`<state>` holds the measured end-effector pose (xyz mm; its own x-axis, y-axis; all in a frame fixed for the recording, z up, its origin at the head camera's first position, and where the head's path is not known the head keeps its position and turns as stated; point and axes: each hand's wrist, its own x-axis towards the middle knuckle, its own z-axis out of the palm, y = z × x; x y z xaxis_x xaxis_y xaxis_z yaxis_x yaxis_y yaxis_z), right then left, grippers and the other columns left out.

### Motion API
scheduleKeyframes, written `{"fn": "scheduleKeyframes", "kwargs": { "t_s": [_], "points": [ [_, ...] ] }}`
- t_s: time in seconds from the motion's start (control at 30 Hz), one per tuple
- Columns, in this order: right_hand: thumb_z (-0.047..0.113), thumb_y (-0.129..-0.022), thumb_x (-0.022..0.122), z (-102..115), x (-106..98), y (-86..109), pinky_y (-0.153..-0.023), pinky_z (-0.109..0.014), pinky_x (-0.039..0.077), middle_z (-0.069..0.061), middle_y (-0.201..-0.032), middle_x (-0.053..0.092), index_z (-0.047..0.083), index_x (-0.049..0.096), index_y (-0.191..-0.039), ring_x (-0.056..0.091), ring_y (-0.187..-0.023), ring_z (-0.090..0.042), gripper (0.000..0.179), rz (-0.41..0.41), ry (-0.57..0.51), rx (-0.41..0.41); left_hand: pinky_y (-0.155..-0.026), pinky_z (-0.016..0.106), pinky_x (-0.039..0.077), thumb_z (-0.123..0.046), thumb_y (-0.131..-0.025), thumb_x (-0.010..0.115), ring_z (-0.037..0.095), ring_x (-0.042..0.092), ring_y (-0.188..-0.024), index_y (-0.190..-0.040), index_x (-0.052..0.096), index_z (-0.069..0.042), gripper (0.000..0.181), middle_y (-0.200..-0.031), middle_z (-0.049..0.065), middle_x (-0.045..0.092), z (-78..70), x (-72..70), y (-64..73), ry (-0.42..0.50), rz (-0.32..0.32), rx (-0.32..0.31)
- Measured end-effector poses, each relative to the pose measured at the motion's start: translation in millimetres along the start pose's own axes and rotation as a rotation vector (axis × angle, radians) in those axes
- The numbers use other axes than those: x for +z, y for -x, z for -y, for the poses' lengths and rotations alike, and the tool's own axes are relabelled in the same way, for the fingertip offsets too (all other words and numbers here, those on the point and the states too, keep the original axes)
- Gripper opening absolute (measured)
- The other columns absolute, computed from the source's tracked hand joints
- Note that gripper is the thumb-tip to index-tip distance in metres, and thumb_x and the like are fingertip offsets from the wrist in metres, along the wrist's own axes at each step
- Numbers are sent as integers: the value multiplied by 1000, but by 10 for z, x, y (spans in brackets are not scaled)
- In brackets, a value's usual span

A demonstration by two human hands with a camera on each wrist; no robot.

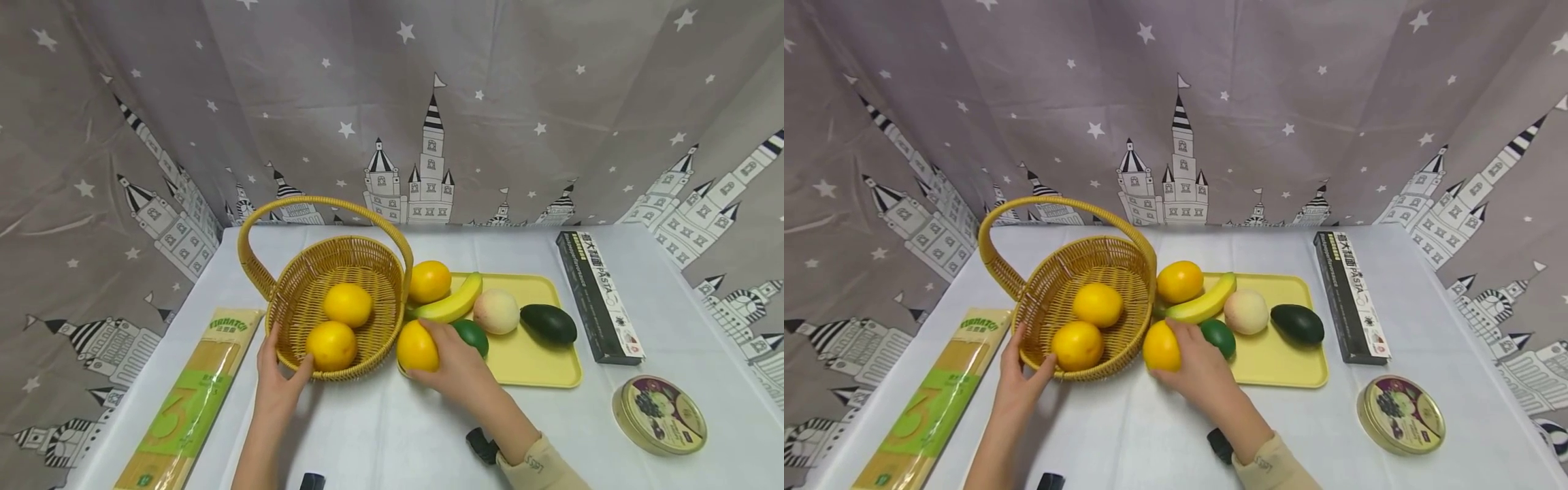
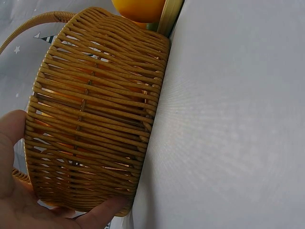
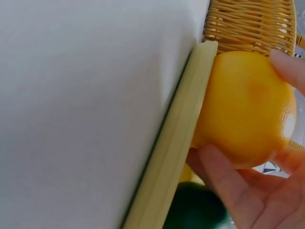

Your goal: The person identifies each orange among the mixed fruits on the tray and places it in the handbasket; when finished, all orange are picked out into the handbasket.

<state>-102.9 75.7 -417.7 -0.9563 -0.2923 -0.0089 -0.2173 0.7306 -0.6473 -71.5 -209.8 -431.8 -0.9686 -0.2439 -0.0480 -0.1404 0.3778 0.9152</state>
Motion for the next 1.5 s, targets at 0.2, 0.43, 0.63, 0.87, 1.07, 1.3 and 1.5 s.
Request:
{"fn": "scheduleKeyframes", "kwargs": {
  "t_s": [0.2, 0.43, 0.63, 0.87, 1.07, 1.3, 1.5],
  "points": [
    [42, -74, 82, -22, -19, 9, -95, -47, 45, -5, -137, 50, 19, 46, -143, 51, -120, -23, 81, -33, -21, -5, -113, 59, 10, -15, -93, 60, 37, 5, -145, -156, 5, -14, 84, -159, 16, 1, 4, 3, 4, 5, -6, 6],
    [36, -72, 84, 6, -113, 46, -99, -44, 43, -3, -133, 55, 18, 53, -137, 51, -120, -21, 75, -60, -64, 18, -112, 59, 10, -16, -93, 60, 37, 4, -145, -156, 5, -15, 84, -159, 16, 1, -14, 5, 12, 7, -6, 5],
    [36, -70, 85, 75, -232, 95, -100, -45, 43, -3, -132, 55, 19, 54, -136, 52, -120, -22, 74, -114, -105, 8, -113, 59, 10, -16, -93, 60, 37, 4, -145, -156, 5, -14, 83, -159, 16, 1, -15, -1, 9, 8, -5, 6],
    [34, -70, 86, 225, -357, 110, -96, -42, 46, 0, -132, 54, 19, 54, -135, 53, -117, -18, 75, -167, -171, -58, -113, 59, 10, -16, -93, 60, 37, 4, -145, -156, 5, -14, 84, -159, 16, 1, -15, -10, 7, 4, -3, 6],
    [34, -72, 85, 410, -315, 1, -89, -40, 51, 1, -132, 54, 20, 52, -137, 56, -111, -17, 74, -157, -246, -98, -112, 59, 11, -15, -93, 60, 38, 5, -144, -156, 5, -14, 84, -159, 17, 1, -18, -7, 11, -5, -4, -1],
    [39, -77, 80, 572, -145, -261, -99, -41, 44, -2, -138, 50, 18, 48, -140, 51, -121, -21, 74, -125, -140, -146, -113, 58, 11, -15, -93, 60, 38, 5, -144, -156, 5, -14, 83, -159, 17, 1, 3, -8, 6, -13, -3, 1],
    [40, -80, 77, 607, -12, -389, -97, -39, 46, -3, -137, 50, 17, 47, -140, 54, -118, -21, 72, -124, -66, -195, -113, 58, 12, -16, -93, 60, 39, 6, -144, -156, 6, -13, 84, -158, 18, 2, 3, -10, 8, -10, -2, 4]
  ]
}}
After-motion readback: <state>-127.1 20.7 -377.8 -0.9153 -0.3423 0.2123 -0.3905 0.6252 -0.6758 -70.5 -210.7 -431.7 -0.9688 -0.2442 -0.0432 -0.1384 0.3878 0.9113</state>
